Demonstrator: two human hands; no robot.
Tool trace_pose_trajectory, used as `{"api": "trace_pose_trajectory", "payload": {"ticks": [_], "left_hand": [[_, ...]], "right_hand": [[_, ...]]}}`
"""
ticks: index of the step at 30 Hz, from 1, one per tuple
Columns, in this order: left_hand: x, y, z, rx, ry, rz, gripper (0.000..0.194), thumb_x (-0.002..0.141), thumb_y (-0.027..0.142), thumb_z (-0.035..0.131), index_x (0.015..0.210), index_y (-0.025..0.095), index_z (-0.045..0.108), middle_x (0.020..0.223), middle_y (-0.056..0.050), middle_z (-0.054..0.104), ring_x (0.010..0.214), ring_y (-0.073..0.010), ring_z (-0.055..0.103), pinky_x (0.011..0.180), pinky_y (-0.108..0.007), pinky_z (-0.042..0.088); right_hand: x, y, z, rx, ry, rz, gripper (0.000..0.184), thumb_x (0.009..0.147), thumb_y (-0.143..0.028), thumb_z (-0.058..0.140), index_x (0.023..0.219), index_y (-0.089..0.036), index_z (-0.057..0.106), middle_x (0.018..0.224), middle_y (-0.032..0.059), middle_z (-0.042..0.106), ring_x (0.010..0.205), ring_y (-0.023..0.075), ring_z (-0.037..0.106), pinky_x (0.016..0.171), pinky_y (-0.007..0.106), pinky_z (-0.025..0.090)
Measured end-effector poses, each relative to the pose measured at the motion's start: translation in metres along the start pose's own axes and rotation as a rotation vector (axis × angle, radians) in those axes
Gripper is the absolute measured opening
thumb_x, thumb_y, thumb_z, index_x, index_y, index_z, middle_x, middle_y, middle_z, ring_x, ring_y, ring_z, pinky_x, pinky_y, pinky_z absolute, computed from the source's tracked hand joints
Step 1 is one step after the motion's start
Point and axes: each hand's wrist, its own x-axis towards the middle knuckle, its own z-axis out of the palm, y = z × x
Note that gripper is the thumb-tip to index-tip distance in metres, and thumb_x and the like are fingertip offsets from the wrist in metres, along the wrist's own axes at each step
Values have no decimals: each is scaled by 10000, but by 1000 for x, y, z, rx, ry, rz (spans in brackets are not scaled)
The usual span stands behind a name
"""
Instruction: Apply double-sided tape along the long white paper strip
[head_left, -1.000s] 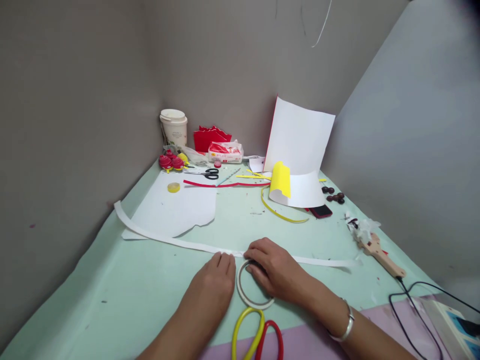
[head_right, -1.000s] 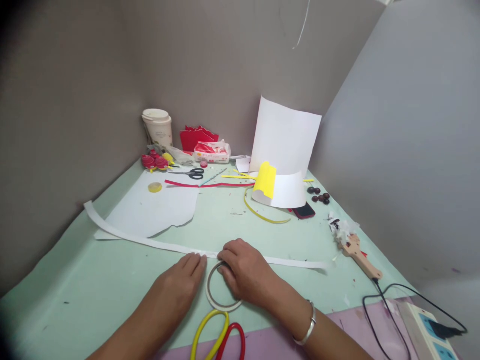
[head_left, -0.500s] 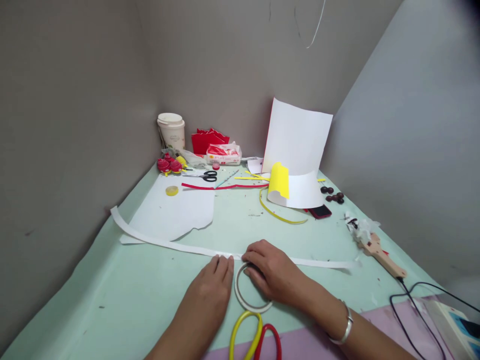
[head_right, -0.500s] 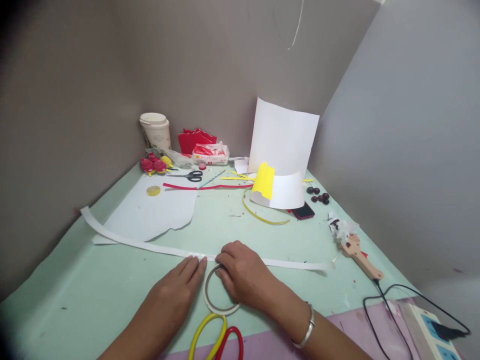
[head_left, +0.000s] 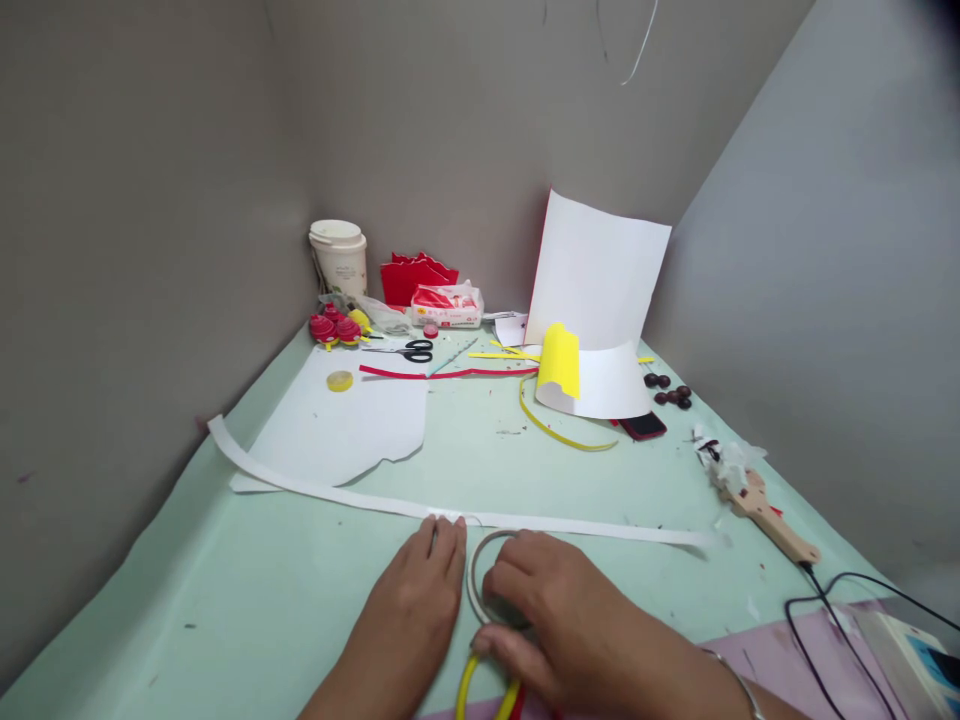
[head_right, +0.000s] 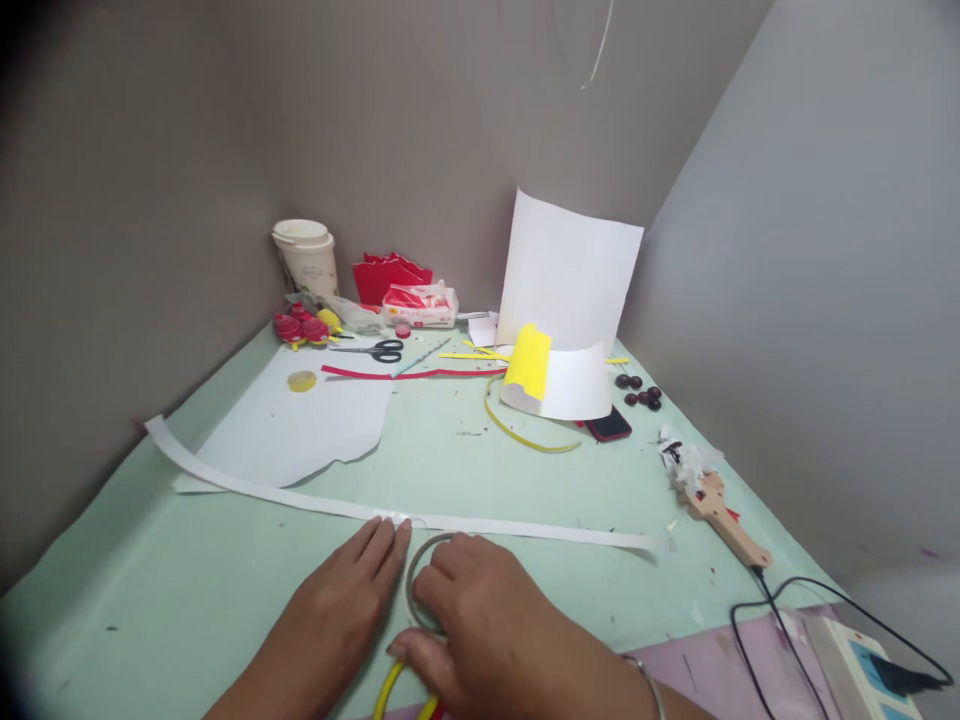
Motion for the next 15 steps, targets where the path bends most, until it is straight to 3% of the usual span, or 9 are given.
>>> {"api": "trace_pose_trajectory", "payload": {"ticks": [2, 6, 12, 15], "left_hand": [[0, 0, 1, -14, -9, -8, 566, 760, -12, 420, 1315, 44, 517, 1298, -184, 578, 1201, -310, 533, 1005, -392, 462], [-2, 0, 3, -39, 7, -29, 600, 751, -39, 378, 1324, 77, 514, 1306, -167, 574, 1220, -288, 519, 1014, -397, 455], [-4, -1, 6, 22, 96, -7, 562, 762, -29, 370, 1287, 62, 547, 1280, -162, 599, 1183, -290, 554, 984, -382, 483], [-4, -1, 7, 54, 120, 1, 549, 765, -32, 367, 1279, 41, 549, 1290, -174, 593, 1181, -299, 560, 978, -383, 488]], "right_hand": [[-2, -4, 6, -28, -16, 45, 179, 818, -363, 639, 810, -207, 552, 846, 44, 609, 794, 205, 535, 703, 316, 450], [-2, -5, 16, -33, -20, 95, 78, 819, -247, 590, 774, -210, 538, 824, 36, 609, 772, 193, 539, 679, 301, 433], [-4, -8, 1, 15, 28, 203, 102, 818, -225, 546, 729, -222, 497, 738, 12, 602, 658, 169, 533, 584, 287, 381], [-5, -6, -7, 34, 120, 213, 113, 840, -245, 542, 739, -226, 493, 711, 6, 594, 620, 162, 518, 564, 282, 359]]}}
